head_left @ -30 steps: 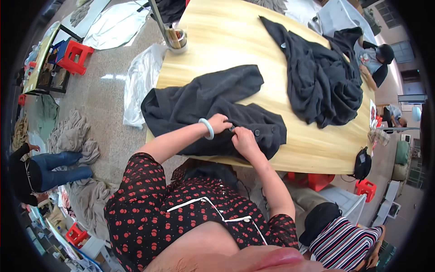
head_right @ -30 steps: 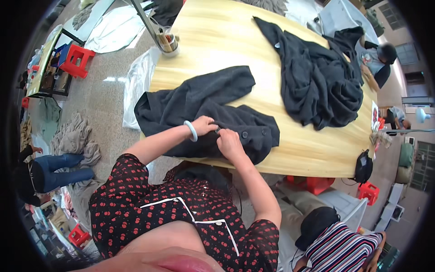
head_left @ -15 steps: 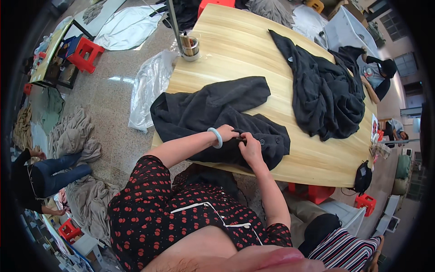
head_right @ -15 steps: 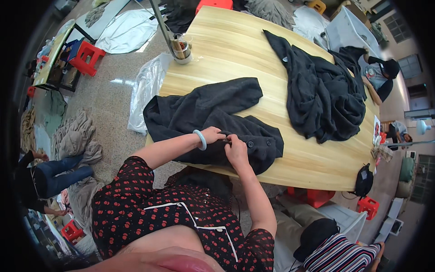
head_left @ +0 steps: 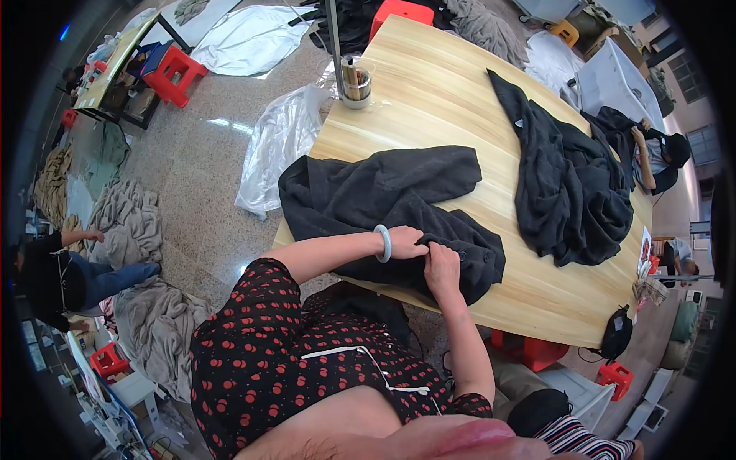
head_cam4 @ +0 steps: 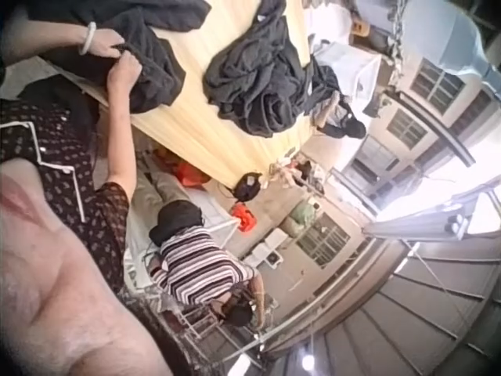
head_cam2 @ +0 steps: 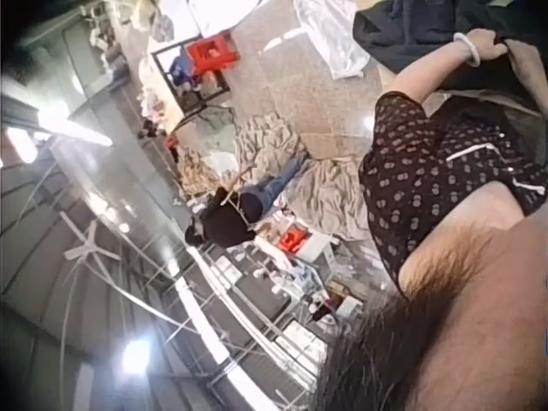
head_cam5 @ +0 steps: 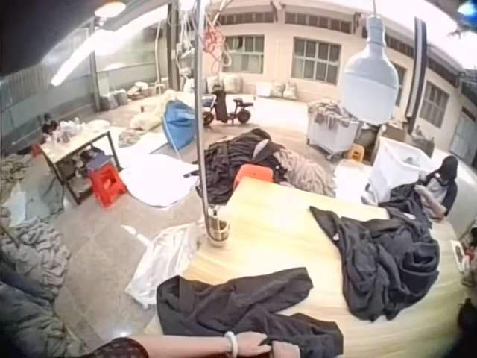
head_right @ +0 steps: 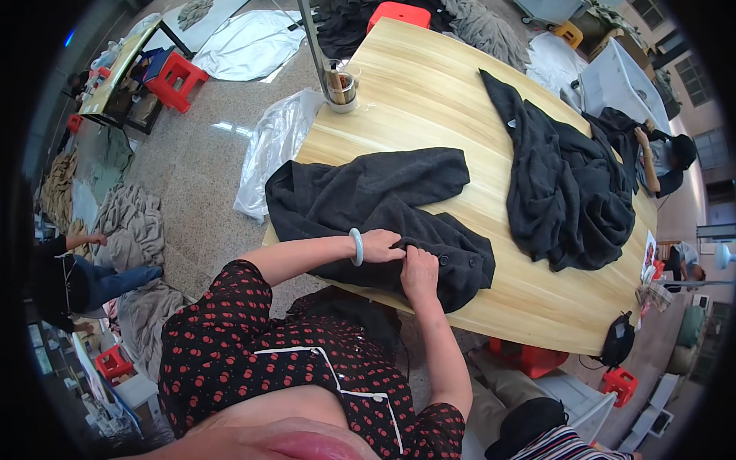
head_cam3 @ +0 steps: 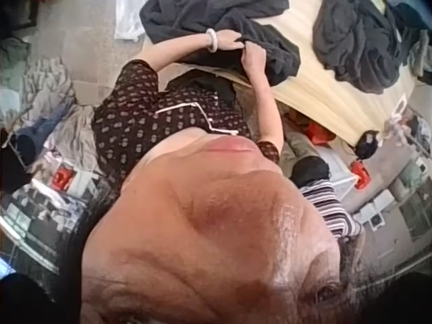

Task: Inspecting and arranging garments on a work table in a sewing factory.

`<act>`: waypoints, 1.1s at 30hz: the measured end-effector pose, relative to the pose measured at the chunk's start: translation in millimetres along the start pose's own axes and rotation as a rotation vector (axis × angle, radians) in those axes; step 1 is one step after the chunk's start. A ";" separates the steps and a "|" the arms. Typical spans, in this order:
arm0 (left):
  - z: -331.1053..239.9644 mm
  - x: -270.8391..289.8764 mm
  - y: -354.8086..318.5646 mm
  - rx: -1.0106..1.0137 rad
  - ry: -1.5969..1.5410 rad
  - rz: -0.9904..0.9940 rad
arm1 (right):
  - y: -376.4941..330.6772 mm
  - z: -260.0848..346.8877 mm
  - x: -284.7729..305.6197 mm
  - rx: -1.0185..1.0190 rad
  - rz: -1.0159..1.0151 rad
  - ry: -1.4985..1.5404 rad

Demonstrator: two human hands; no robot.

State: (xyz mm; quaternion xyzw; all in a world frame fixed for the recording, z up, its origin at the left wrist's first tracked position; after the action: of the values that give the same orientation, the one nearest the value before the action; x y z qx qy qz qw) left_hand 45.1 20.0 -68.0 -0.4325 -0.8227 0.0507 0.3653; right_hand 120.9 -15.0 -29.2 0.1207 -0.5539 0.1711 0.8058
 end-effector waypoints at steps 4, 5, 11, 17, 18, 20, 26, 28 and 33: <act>-2.8 4.3 14.7 -0.150 0.224 -0.090 | 11.7 -12.2 -5.3 0.018 -0.014 -0.052; 1.6 -30.3 4.9 -0.093 0.203 -0.031 | -14.0 -6.1 -21.5 0.014 0.031 -0.034; 32.2 -11.0 37.2 -0.099 -0.054 -0.103 | 26.8 -33.9 -14.2 0.003 0.040 0.143; 43.3 -19.9 37.4 -0.108 -0.161 -0.056 | 23.0 -44.6 -22.6 -0.042 0.059 0.246; 42.6 -20.8 36.0 -0.104 -0.163 -0.050 | 21.2 -45.6 -23.8 -0.058 0.073 0.258; 42.8 -24.0 34.5 -0.119 -0.256 -0.030 | 16.5 -46.1 -23.8 -0.079 0.086 0.287; 43.3 -25.3 35.8 -0.142 -0.266 -0.078 | 12.4 -48.7 -26.2 -0.094 0.085 0.301; 37.9 -24.3 37.1 -0.165 -0.257 -0.103 | 11.3 -49.6 -22.4 -0.070 0.063 0.285; 43.6 -20.3 41.2 -0.116 -0.263 -0.165 | 14.0 -50.4 -27.6 0.002 -0.046 0.236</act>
State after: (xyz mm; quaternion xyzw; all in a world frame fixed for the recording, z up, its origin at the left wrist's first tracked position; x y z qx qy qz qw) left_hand 52.1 40.5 -127.5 -0.3733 -0.8978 0.0288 0.2319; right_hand 149.0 13.2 -72.9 0.1130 -0.4521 0.1663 0.8690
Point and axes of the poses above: each hand's wrist, its own y-axis towards the middle knuckle, its own x-axis out of the back of the hand, z = x × y, the point moved 8 cm from there along y, towards the middle knuckle, and after that the axes turned 10 degrees about z, right-handed, at the moved point
